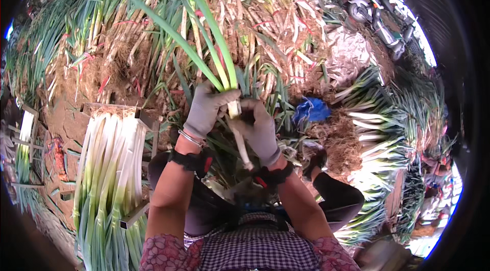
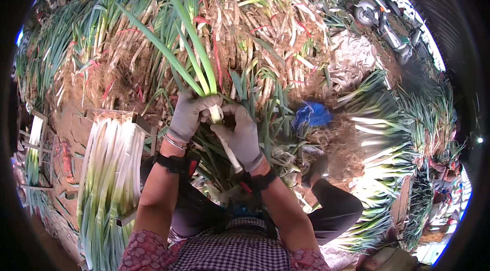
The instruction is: The person cleans leeks by hand, pulling off the outer layers from each stalk before placing them onto a separate stack.
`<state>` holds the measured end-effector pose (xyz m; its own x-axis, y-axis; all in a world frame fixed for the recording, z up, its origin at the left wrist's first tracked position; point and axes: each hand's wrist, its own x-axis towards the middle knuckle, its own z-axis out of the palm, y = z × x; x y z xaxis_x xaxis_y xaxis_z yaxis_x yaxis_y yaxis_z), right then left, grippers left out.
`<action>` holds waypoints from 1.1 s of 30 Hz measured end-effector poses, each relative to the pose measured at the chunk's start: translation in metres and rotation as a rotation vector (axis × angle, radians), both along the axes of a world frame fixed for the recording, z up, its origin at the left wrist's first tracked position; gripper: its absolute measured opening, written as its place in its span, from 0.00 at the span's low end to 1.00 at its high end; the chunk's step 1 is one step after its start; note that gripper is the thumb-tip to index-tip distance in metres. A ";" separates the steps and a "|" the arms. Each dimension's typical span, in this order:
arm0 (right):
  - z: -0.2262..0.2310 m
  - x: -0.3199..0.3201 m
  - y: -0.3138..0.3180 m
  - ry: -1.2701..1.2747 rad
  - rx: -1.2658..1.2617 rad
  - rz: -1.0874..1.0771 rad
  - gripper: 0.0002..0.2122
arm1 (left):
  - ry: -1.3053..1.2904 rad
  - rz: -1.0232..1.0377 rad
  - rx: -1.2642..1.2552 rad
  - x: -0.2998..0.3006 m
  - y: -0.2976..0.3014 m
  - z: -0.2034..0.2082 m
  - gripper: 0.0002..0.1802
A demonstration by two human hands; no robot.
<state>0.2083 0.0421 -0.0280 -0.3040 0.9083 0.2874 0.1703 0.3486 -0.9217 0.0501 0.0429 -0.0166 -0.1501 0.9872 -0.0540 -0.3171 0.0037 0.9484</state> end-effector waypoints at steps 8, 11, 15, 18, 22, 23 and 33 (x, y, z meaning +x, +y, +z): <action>-0.031 0.044 -0.029 -0.288 0.109 0.313 0.11 | -0.017 0.311 0.069 -0.022 0.010 0.002 0.10; -0.071 0.092 -0.038 -0.796 0.053 0.496 0.11 | -0.105 0.326 0.103 -0.032 0.011 -0.002 0.07; -0.022 0.082 -0.020 -0.697 -0.061 0.147 0.13 | -0.041 0.283 0.096 -0.022 0.003 0.011 0.07; 0.015 0.014 0.003 -0.202 0.151 0.003 0.13 | -0.026 0.236 -0.003 -0.001 0.001 0.006 0.08; -0.002 -0.008 0.022 -0.179 0.482 0.094 0.16 | -0.118 0.299 -0.001 0.009 0.005 -0.001 0.10; -0.009 -0.003 0.014 -0.023 0.381 0.212 0.13 | -0.116 0.303 -0.001 0.004 0.004 -0.001 0.10; -0.005 0.077 -0.011 0.136 -0.668 0.221 0.09 | -0.087 0.330 0.012 -0.027 0.003 -0.011 0.10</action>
